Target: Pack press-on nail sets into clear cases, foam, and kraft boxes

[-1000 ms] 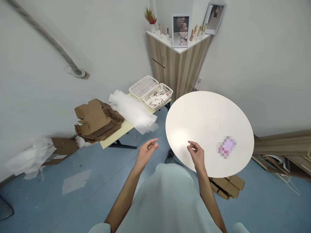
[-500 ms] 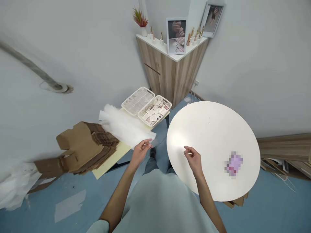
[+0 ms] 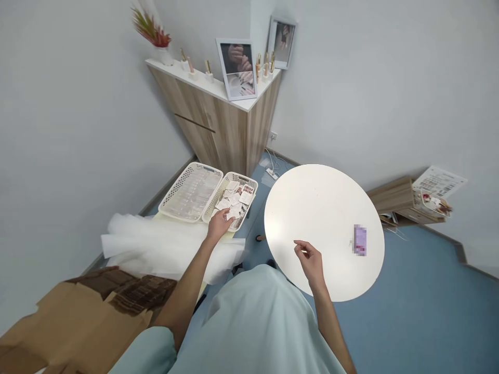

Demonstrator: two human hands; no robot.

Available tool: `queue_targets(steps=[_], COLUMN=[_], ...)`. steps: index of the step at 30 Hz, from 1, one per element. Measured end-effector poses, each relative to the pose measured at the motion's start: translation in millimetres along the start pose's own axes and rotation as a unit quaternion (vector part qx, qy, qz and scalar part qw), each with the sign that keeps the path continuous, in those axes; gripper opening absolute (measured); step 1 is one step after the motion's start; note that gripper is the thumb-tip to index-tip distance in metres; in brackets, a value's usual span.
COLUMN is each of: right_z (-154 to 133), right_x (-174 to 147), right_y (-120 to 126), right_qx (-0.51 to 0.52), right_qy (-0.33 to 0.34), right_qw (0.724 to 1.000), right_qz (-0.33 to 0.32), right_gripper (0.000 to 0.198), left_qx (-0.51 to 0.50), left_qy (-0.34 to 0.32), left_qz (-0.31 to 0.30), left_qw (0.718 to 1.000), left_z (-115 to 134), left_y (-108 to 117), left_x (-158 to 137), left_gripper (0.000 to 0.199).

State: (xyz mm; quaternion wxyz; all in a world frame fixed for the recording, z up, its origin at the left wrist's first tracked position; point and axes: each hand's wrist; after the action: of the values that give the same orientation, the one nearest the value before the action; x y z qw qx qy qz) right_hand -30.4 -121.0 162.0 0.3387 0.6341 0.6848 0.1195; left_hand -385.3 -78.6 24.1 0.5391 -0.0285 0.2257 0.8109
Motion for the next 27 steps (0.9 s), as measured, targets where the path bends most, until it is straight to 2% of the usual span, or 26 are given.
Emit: queue_targets(steps=[3, 6, 9, 12, 17, 21, 23, 27], right_z=[-2, -2, 1, 4, 3, -6, -11, -18], right_x=[-16, -33, -46, -52, -42, -22, -10, 14], right_y=[-10, -14, -15, -15, -17, -18, -18, -17], right_qx=[0.003, 0.008, 0.011, 0.009, 0.01, 0.016, 0.019, 0.024], right_qy=[-0.028, -0.06, -0.092, -0.108, -0.092, -0.043, -0.017, 0.038], right_qw=[0.999, 0.996, 0.99, 0.986, 0.99, 0.997, 0.999, 0.999], right_qz=[0.035, 0.072, 0.108, 0.126, 0.107, 0.065, 0.041, -0.011], right_gripper=[0.036, 0.039, 0.042, 0.044, 0.041, 0.035, 0.032, 0.028], left_qx=[0.187, 0.296, 0.335, 0.322, 0.229, 0.056, -0.074, -0.284], left_qy=[-0.048, -0.071, -0.101, -0.089, -0.057, -0.019, 0.016, 0.072], left_qz=[-0.077, -0.154, -0.19, -0.191, -0.134, -0.072, -0.087, -0.136], left_qw=[0.978, 0.94, 0.917, 0.923, 0.962, 0.996, 0.993, 0.946], left_z=[-14, -23, -27, -26, -10, 16, 33, 69], left_y=[1, -1, -2, 2, 15, 12, 2, -28], left_x=[31, 49, 56, 57, 48, 24, 4, -46], left_gripper=[0.057, 0.052, 0.038, 0.029, 0.026, 0.04, 0.046, 0.059])
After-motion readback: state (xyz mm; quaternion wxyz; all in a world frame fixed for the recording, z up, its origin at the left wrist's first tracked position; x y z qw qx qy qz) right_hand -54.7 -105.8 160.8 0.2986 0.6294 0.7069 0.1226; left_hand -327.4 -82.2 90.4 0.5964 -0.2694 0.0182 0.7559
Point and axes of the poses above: each hand's wrist, its own x-axis towards the middle knuckle, its own y-axis out of the back of the hand, z = x × y, and after that the axes turned 15 degrees about -x, right-handed
